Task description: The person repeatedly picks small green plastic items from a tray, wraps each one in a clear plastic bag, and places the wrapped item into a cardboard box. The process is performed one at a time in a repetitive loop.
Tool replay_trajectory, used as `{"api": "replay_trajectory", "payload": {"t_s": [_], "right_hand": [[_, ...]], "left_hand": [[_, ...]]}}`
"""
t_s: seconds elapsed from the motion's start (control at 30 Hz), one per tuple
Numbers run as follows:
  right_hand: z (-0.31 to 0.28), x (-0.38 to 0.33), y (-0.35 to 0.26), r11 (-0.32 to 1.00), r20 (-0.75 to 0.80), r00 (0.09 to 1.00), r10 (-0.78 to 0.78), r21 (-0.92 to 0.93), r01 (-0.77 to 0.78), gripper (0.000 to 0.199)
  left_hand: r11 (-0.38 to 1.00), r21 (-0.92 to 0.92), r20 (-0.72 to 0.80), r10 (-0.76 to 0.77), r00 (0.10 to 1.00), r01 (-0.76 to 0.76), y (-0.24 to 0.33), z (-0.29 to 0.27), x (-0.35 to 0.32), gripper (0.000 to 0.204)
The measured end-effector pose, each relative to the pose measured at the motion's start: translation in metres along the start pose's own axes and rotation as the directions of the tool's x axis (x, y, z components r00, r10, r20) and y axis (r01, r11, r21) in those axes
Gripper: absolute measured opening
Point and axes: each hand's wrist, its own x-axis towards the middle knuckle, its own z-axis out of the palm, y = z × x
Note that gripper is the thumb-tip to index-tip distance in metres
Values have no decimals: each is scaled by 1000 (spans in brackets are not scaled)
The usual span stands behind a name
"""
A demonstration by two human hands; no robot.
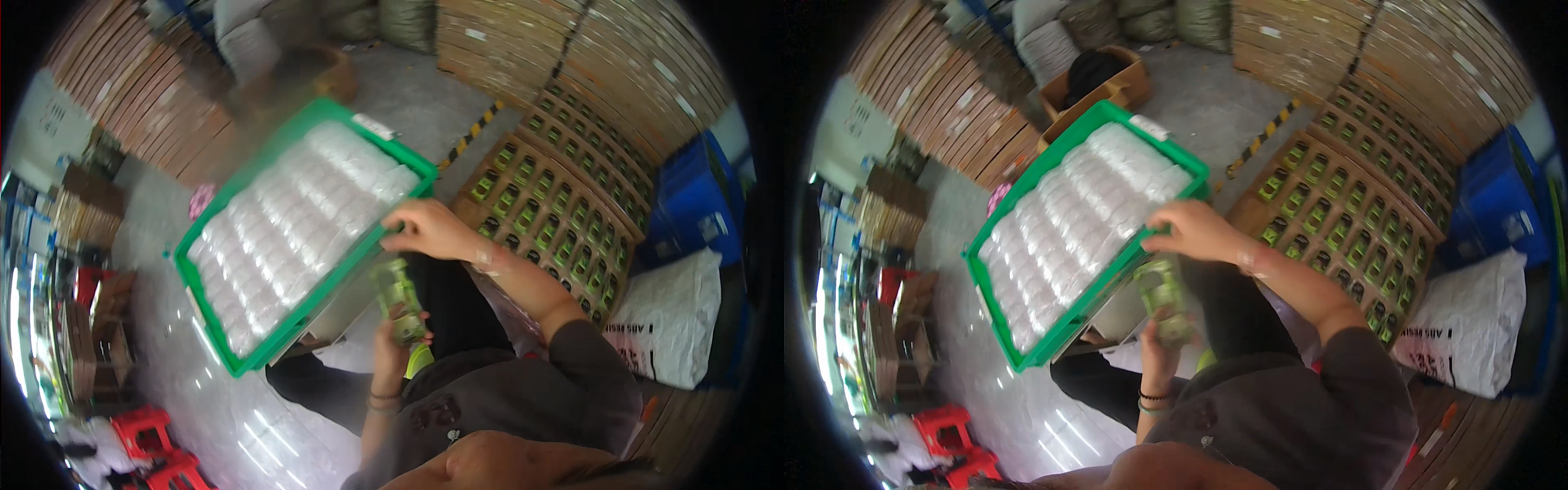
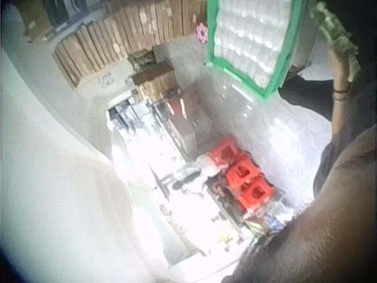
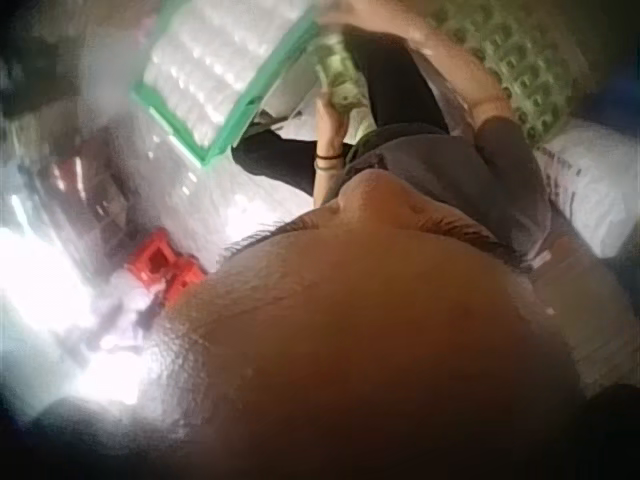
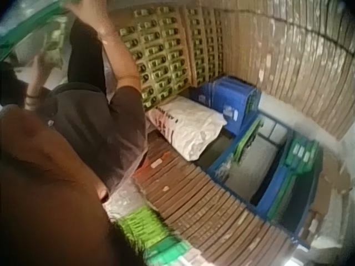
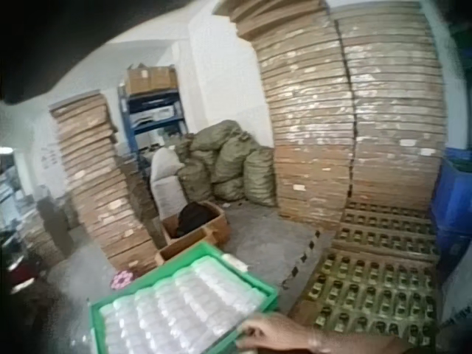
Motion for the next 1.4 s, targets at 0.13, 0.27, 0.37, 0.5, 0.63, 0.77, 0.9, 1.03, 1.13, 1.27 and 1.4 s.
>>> {"api": "replay_trajectory", "payload": {"t_s": [0.13,0.27,0.37,0.5,0.63,0.77,0.9,1.03,1.13,1.27,1.4], "right_hand": [[10,47,31,688,-107,993,-43,-724,-48,23],[11,72,22,657,-5,988,153,-747,-105,5],[10,75,24,671,-4,994,114,-737,-80,9],[-3,76,19,698,-66,996,56,-711,-86,10],[-32,77,3,643,-275,961,-29,-742,-192,12],[-65,51,-41,807,-496,817,-295,-587,-65,11],[-27,-14,-60,989,-296,949,-112,58,135,12],[31,-41,-49,943,-237,917,-319,-180,281,11],[41,-41,-44,890,-232,883,-407,-317,327,16],[52,-43,-34,852,-150,873,-464,-344,394,17],[52,-40,-27,888,-39,904,-426,-210,409,13]], "left_hand": [[969,219,-161,153,975,-116,-13,-23,-3,59],[920,371,-207,210,956,-122,-6,-16,-11,56],[917,385,-216,202,955,-107,-7,-17,-14,56],[963,248,-221,165,961,-108,-17,-24,-12,55],[984,133,-149,139,979,-120,-20,-35,-8,54],[751,633,-144,353,925,-188,-4,-17,-6,27],[958,218,-132,220,967,-188,4,-10,0,35],[978,95,-128,199,972,-188,2,-4,1,51],[975,78,-154,220,963,-210,1,-2,0,51],[962,141,-152,254,955,-233,2,2,-3,53],[964,179,-172,226,959,-195,1,3,-4,56]]}}
